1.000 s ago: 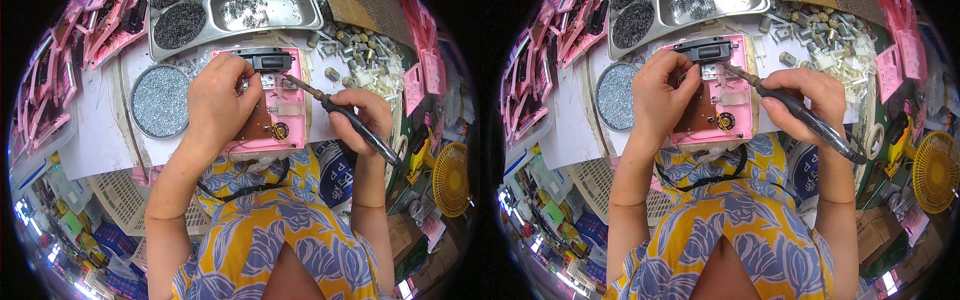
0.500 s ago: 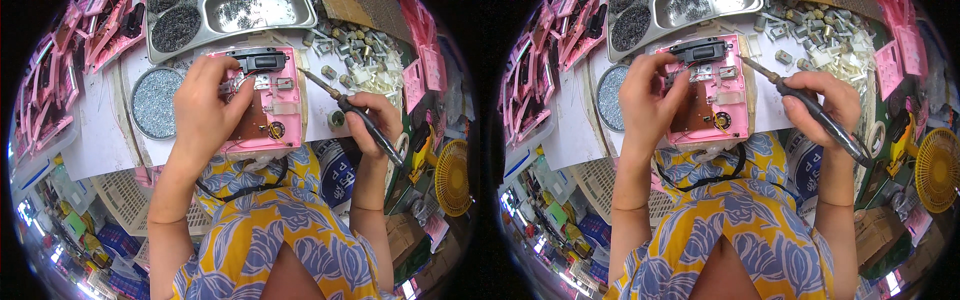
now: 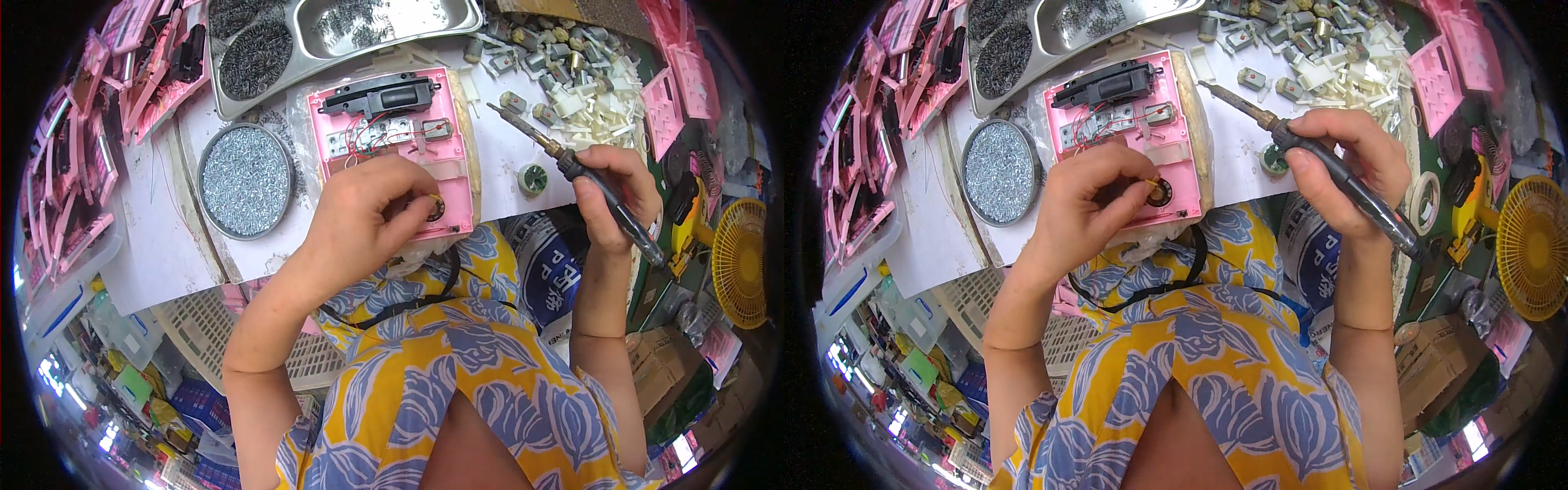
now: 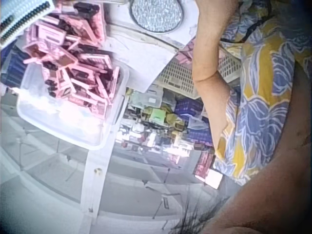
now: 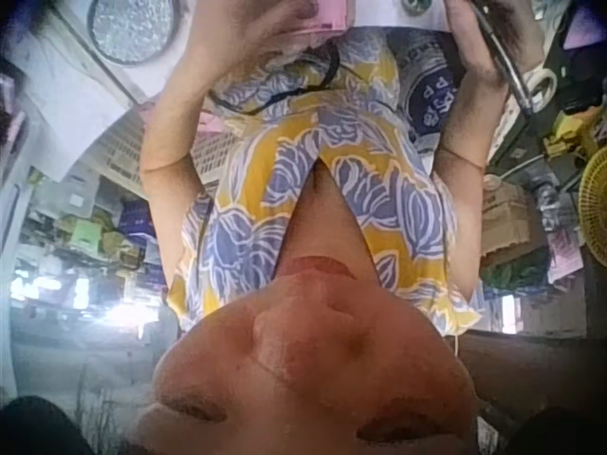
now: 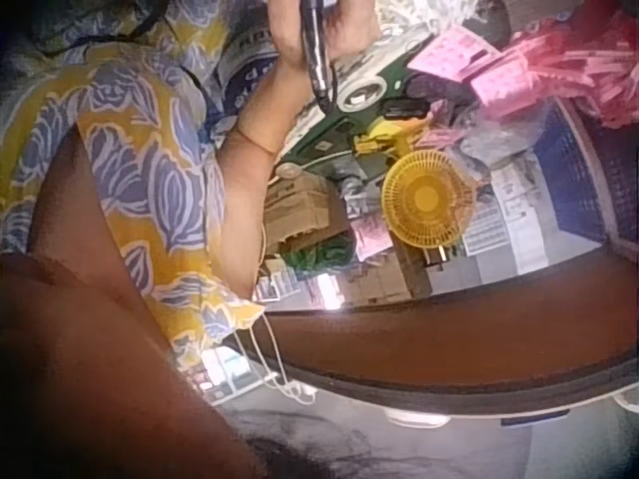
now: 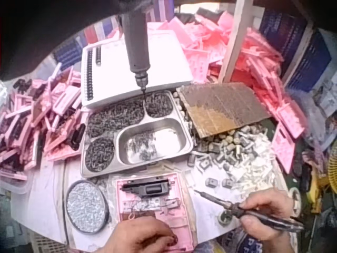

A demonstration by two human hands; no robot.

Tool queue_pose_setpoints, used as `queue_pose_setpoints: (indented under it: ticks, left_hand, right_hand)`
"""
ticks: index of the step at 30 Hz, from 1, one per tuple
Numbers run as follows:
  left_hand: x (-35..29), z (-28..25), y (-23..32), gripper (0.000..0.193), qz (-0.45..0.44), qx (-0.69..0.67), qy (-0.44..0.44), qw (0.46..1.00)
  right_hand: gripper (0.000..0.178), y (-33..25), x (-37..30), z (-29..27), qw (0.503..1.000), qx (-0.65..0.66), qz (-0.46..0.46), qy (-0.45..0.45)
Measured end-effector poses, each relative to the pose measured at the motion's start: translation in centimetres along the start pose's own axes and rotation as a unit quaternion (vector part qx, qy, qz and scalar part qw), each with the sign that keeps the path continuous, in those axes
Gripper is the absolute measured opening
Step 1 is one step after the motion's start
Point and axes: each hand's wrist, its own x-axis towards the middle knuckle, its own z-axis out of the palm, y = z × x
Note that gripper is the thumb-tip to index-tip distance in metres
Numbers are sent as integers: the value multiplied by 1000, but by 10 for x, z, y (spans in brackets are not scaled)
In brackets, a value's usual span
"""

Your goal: Assembling a pink electronic toy by soldering internal components and screwing the casing together.

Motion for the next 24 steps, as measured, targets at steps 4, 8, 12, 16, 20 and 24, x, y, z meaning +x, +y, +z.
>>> queue_pose_setpoints:
  ticks: [4,8,12,16,20,24]
  left_hand:
    - [2,5,6,8,-134,-94,19,986]
    - [4,5,7,9,-100,-61,14,993]
    - [2,7,0,11,34,67,17,997]
    - [3,14,1,8,57,158,42,985]
    - [4,12,7,10,39,187,19,981]
    - [4,11,9,12,25,200,-6,980]
  right_hand:
    - [26,-2,2,8,1000,11,-4,-11]
    - [26,-4,2,5,1000,11,-20,-6]
    - [28,-11,-11,-8,1000,-2,-10,-20]
    - [25,-14,-20,-8,997,15,-6,-76]
    - [21,-13,-16,4,991,20,-12,-134]
    - [19,-12,-14,13,988,33,5,-153]
